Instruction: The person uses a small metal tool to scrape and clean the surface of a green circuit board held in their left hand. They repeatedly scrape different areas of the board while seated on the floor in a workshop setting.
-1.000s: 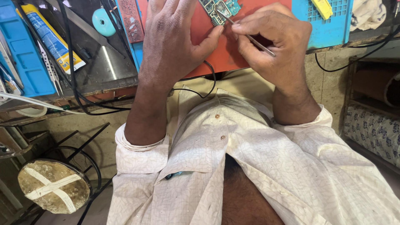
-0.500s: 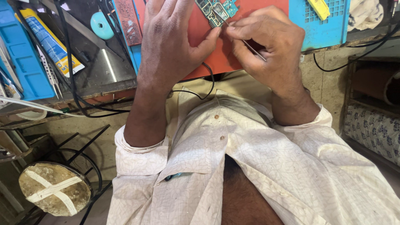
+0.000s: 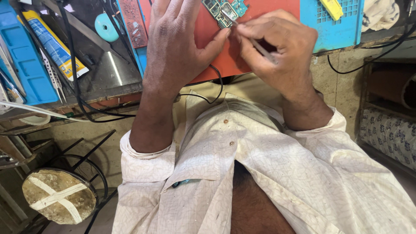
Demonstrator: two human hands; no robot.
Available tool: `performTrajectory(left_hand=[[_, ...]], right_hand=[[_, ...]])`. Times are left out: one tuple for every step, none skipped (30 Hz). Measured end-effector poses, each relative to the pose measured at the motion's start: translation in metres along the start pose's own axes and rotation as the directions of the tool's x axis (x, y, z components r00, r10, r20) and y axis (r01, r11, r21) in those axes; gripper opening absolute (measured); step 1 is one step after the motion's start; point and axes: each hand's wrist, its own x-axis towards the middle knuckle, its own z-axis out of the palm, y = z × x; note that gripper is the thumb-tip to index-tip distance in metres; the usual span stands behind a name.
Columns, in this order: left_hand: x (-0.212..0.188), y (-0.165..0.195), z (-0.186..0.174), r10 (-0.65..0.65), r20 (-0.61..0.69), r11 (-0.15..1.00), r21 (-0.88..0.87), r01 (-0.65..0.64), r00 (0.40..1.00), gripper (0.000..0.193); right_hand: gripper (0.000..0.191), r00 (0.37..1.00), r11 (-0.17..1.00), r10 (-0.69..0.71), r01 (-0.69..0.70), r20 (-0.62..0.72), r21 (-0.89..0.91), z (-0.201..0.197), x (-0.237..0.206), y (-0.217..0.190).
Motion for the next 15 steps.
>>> performTrajectory(left_hand=[[-0.0007, -0.0001, -0.0003, -0.002, 0.001, 1.000, 0.000, 0.002, 1.000, 0.057], [-0.0009, -0.0001, -0.0002, -0.016, 0.007, 1.000, -0.005, 0.016, 1.000, 0.056], [-0.0008, -0.0003, 0.0003, -0.029, 0.013, 1.000, -0.010, 0.029, 0.999, 0.055], [-0.0004, -0.0007, 0.0006, -0.019, 0.008, 1.000, -0.012, 0.019, 1.000, 0.056], [-0.0005, -0.0015, 0.0002, -0.009, 0.005, 1.000, -0.013, 0.009, 1.000, 0.057], [-0.0007, -0.0016, 0.0002, -0.006, 0.004, 1.000, -0.016, 0.006, 1.000, 0.057], [-0.0011, -0.0018, 0.0003, -0.003, 0.002, 1.000, -0.019, 0.003, 1.000, 0.058], [-0.0015, -0.0020, 0.0000, -0.005, 0.001, 1.000, -0.024, 0.005, 1.000, 0.058], [-0.0016, -0.0023, 0.0001, -0.004, -0.001, 1.000, -0.027, 0.004, 1.000, 0.058], [-0.0016, -0.0024, 0.0002, -0.003, -0.003, 1.000, -0.031, 0.003, 1.000, 0.058], [-0.0016, -0.0028, 0.0002, 0.000, -0.005, 1.000, -0.031, 0.000, 1.000, 0.059], [-0.0018, -0.0032, -0.0003, -0.003, -0.003, 1.000, -0.031, 0.003, 1.000, 0.059], [-0.0020, -0.0036, -0.0008, -0.007, 0.000, 1.000, -0.030, 0.007, 1.000, 0.059], [-0.0019, -0.0035, -0.0006, -0.016, 0.006, 0.999, -0.031, 0.016, 1.000, 0.058], [-0.0020, -0.0034, -0.0005, -0.021, 0.012, 0.999, -0.035, 0.021, 1.000, 0.058]], right_hand=[[0.014, 1.000, 1.000, 0.005, -0.005, 0.001, -0.001, -0.0001, 0.0001, -0.0002], [0.014, 1.000, 1.000, 0.003, -0.003, -0.003, 0.011, -0.0003, 0.0002, -0.0002], [0.013, 1.000, 1.000, -0.001, 0.001, -0.007, 0.022, 0.0001, 0.0006, -0.0001], [0.013, 1.000, 0.999, -0.006, 0.006, -0.012, 0.034, 0.0003, 0.0009, 0.0000], [0.013, 1.000, 0.999, -0.013, 0.013, -0.008, 0.031, 0.0005, 0.0010, -0.0002], [0.013, 1.000, 0.999, -0.019, 0.019, -0.003, 0.028, 0.0001, 0.0010, 0.0000], [0.013, 1.000, 0.999, -0.025, 0.025, 0.002, 0.024, -0.0003, 0.0010, -0.0001], [0.013, 1.000, 1.000, -0.013, 0.013, 0.001, 0.020, -0.0007, 0.0010, 0.0001], [0.012, 1.000, 1.000, -0.001, 0.001, 0.000, 0.015, -0.0008, 0.0010, 0.0001], [0.012, 1.000, 1.000, 0.011, -0.011, 0.000, 0.012, -0.0014, 0.0010, 0.0003], [0.012, 1.000, 1.000, 0.004, -0.004, 0.009, 0.013, -0.0017, 0.0011, 0.0007], [0.012, 1.000, 1.000, -0.003, 0.003, 0.018, 0.014, -0.0022, 0.0013, 0.0011], [0.012, 1.000, 1.000, -0.010, 0.009, 0.027, 0.016, -0.0021, 0.0011, 0.0011], [0.012, 1.000, 1.000, 0.010, -0.010, 0.018, 0.024, -0.0022, 0.0010, 0.0012], [0.011, 1.000, 0.999, 0.030, -0.030, 0.008, 0.031, -0.0021, 0.0006, 0.0007]])
